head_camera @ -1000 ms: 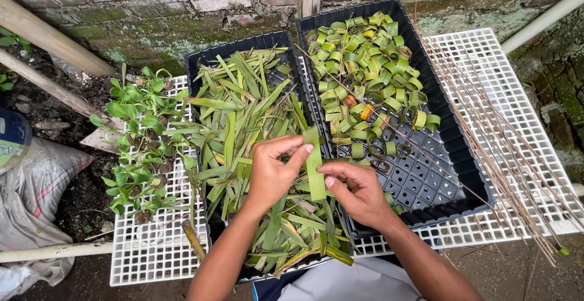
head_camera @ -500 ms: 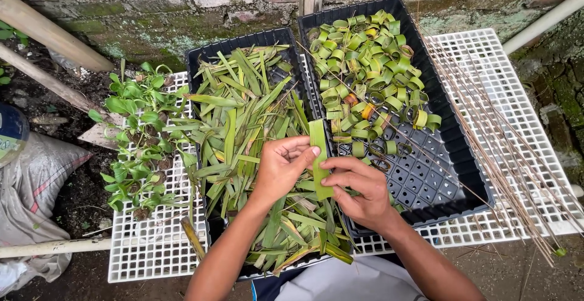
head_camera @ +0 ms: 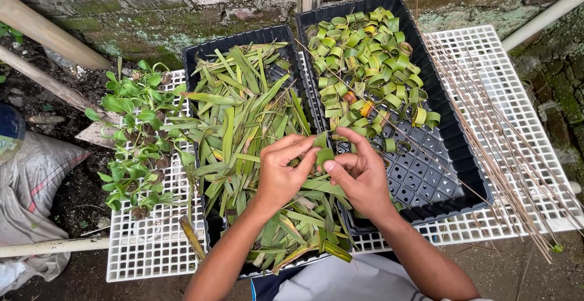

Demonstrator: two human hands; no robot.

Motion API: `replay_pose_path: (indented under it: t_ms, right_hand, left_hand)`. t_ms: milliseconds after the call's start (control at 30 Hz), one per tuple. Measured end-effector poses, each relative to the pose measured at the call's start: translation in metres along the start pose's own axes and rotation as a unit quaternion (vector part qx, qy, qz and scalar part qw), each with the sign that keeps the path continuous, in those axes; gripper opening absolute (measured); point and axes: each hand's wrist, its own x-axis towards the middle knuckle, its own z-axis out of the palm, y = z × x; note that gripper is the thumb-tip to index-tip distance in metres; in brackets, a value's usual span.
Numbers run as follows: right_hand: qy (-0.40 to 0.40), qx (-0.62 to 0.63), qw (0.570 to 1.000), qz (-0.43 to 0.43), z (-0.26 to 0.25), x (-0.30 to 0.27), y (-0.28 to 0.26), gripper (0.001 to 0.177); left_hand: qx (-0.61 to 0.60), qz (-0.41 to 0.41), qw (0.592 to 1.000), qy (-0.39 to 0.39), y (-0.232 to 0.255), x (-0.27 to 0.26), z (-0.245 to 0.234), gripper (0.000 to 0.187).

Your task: The person sits and weaves long green leaves around thin wooden sticks. They pick leaves from a black tray, wrap them around the sticks, and place the finished items into a second tray. The process is repeated continuously throughout the video.

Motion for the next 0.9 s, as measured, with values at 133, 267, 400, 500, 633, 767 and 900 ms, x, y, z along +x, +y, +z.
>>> replay_pose_path:
  t_ms: [133, 267, 400, 500, 633, 767, 900]
  right_hand:
    - [-0.018, 0.015, 0.999, 0.033, -0.003, 0.004, 0.003, 0.064]
    - [-0.027, 0.028, 0.998, 0.048, -0.007, 0.005, 0.005, 0.065]
    - [-0.031, 0.041, 0.998, 0.041, -0.01, 0.005, 0.005, 0.067]
    - [-0.035, 0.052, 0.997, 0.039, -0.008, 0.004, -0.002, 0.068]
    - [-0.043, 0.05, 0.997, 0.036, -0.013, 0.004, -0.004, 0.07]
    - [-0.067, 0.051, 0.996, 0.042, -0.019, 0.005, -0.004, 0.07]
    - [-0.088, 0.054, 0.994, 0.032, -0.021, 0.004, -0.008, 0.068]
  left_hand:
    - [0.021, 0.051, 0.998, 0.019, 0.001, -0.003, 0.002, 0.023]
    - [0.054, 0.111, 0.992, 0.023, -0.006, -0.006, 0.004, 0.026]
    - [0.08, 0.161, 0.984, 0.007, -0.013, -0.008, 0.002, 0.029]
    - [0.111, 0.199, 0.974, 0.002, -0.024, -0.012, 0.003, 0.026]
    - [0.128, 0.23, 0.965, -0.005, -0.027, -0.013, 0.001, 0.026]
    - [0.119, 0.255, 0.959, -0.023, -0.016, -0.009, -0.001, 0.024]
    - [0.098, 0.275, 0.956, -0.036, -0.01, -0.007, 0.0, 0.024]
